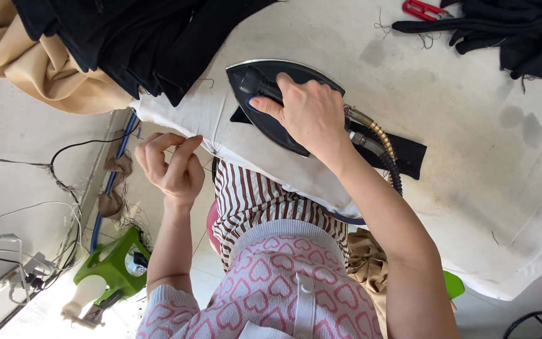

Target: The person irons multiple black fabric pieces on a padded ironing table. They repeatedly pick up each piece, smooth it with their hands, press it with a steam iron, then fold and stack the finished pieces. The process is repeated for several items throughout the clip.

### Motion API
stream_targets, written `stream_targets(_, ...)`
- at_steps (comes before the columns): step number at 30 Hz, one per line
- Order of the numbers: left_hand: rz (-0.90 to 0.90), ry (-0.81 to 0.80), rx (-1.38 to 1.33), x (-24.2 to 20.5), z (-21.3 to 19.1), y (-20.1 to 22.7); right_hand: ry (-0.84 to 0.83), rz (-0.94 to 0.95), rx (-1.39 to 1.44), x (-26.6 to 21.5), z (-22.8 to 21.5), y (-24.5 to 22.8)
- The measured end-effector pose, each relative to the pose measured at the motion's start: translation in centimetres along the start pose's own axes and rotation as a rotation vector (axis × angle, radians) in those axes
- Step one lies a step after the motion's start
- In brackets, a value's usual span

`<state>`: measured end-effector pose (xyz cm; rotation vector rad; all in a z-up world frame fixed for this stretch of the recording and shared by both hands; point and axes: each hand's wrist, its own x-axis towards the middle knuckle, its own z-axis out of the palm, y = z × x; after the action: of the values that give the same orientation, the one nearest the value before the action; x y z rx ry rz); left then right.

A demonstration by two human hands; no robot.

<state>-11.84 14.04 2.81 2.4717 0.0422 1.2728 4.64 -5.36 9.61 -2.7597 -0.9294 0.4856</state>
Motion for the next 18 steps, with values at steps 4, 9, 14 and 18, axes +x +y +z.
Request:
stream_targets(4,-0.004,0.050,-0.048,1.3,0.3,1.3,-0.014,0.008,0.051,0.6,0.1,0.3)
stream_targets(9,-0.062,0.024,-0.171,4.2,0.8,5.1,0.081,-0.011,-0.017,0.3,1.2,0.6)
stream_targets(14,0.139,0.096,-0.068,-0.1,0.0,1.4,-0.031,0.037,0.129,-3.4,0.1,1.5)
stream_targets(18,-0.045,-0.003,-0.101,-1.4,-0.3,-0.4,-0.057,0.140,0.076,-6.3,0.2,3.3)
